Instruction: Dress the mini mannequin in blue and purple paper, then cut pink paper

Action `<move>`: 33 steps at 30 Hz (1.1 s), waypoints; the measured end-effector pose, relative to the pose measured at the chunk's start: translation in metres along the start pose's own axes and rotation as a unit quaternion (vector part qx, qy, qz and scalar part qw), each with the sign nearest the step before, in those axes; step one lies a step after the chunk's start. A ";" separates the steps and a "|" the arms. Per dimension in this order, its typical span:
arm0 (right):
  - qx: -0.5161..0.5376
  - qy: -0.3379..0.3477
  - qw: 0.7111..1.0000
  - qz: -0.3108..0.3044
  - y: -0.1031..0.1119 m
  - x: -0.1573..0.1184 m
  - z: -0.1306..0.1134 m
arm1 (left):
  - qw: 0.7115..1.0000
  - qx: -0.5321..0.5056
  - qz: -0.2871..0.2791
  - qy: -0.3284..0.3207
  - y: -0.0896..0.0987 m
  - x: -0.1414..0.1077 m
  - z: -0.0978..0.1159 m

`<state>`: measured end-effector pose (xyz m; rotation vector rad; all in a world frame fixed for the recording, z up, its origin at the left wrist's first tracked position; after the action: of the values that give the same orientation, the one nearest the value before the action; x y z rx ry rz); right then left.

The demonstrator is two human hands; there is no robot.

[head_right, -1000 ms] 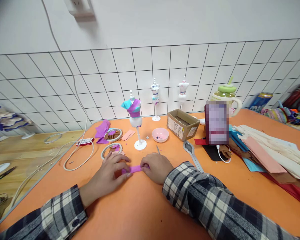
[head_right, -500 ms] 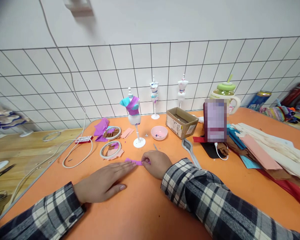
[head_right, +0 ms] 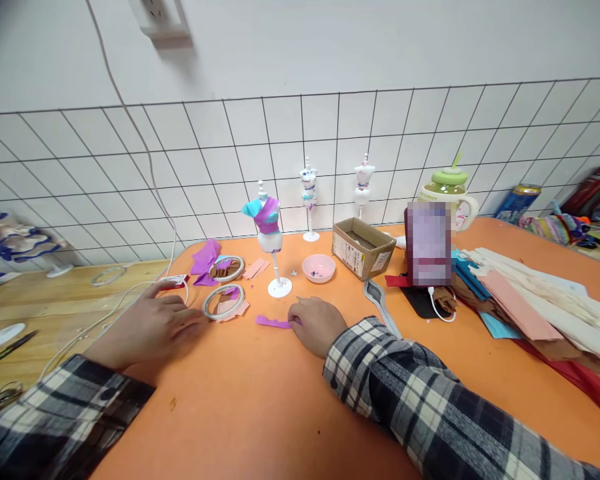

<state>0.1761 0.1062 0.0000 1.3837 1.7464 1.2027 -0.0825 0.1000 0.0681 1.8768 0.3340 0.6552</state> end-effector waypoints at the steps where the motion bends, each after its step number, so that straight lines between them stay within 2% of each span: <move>1: -0.004 0.008 1.000 0.001 0.000 -0.001 -0.003 | 1.000 0.015 0.013 0.006 0.002 0.001 0.004; 3: -0.010 0.023 1.000 0.001 -0.001 -0.003 -0.008 | 0.997 0.003 0.071 0.042 0.004 0.007 0.020; 5: -0.015 0.035 0.999 0.001 -0.003 -0.004 -0.011 | 0.993 -0.063 0.085 0.058 -0.003 0.019 0.044; 7: -0.019 0.043 0.999 -0.001 -0.004 -0.005 -0.013 | 0.991 -0.104 0.065 0.057 -0.015 0.032 0.069; 9: -0.022 0.044 0.999 -0.005 -0.004 -0.005 -0.013 | 0.987 -0.124 0.031 0.098 -0.026 0.039 0.078; 12: -0.019 0.040 0.999 -0.009 -0.005 -0.004 -0.012 | 0.978 -0.139 -0.012 0.156 -0.037 0.037 0.070; 14: -0.012 0.043 0.999 -0.011 -0.005 -0.004 -0.011 | 0.977 -0.129 -0.021 0.166 -0.037 0.032 0.061; 17: 0.000 0.052 0.999 -0.009 -0.004 -0.005 -0.012 | 0.985 -0.095 -0.003 0.143 -0.029 0.026 0.056; 22: 0.006 0.052 0.999 0.005 -0.005 -0.005 -0.012 | 0.995 -0.051 0.054 0.064 -0.016 0.030 0.076; 24: 0.013 0.049 0.999 0.005 -0.005 -0.005 -0.012 | 0.995 -0.044 0.055 0.076 -0.017 0.034 0.080; 26: 0.020 0.059 0.998 0.014 -0.003 -0.006 -0.014 | 0.994 -0.049 0.031 0.087 -0.022 0.037 0.079; 29: 0.020 0.111 0.993 0.029 0.002 -0.010 -0.022 | 0.995 -0.039 0.001 0.094 -0.029 0.036 0.072; 31: 0.016 0.141 0.990 0.017 0.001 -0.012 -0.027 | 0.994 -0.011 0.010 0.112 -0.028 0.032 0.065; 33: 0.018 0.137 0.990 -0.004 -0.003 -0.011 -0.025 | 0.993 0.006 0.023 0.116 -0.025 0.029 0.061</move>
<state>0.1561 0.0879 0.0068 1.2781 1.9654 1.4193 -0.0218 0.0777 0.0360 1.8267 0.4451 0.9070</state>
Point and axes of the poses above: each hand's wrist, its own x-axis towards the middle knuckle, its own y-axis out of the back of the hand, z = x × y, the point moved 6 cm from there along x, towards the middle knuckle, and after that the axes turned 7 degrees about -y, right-handed, at the moved point
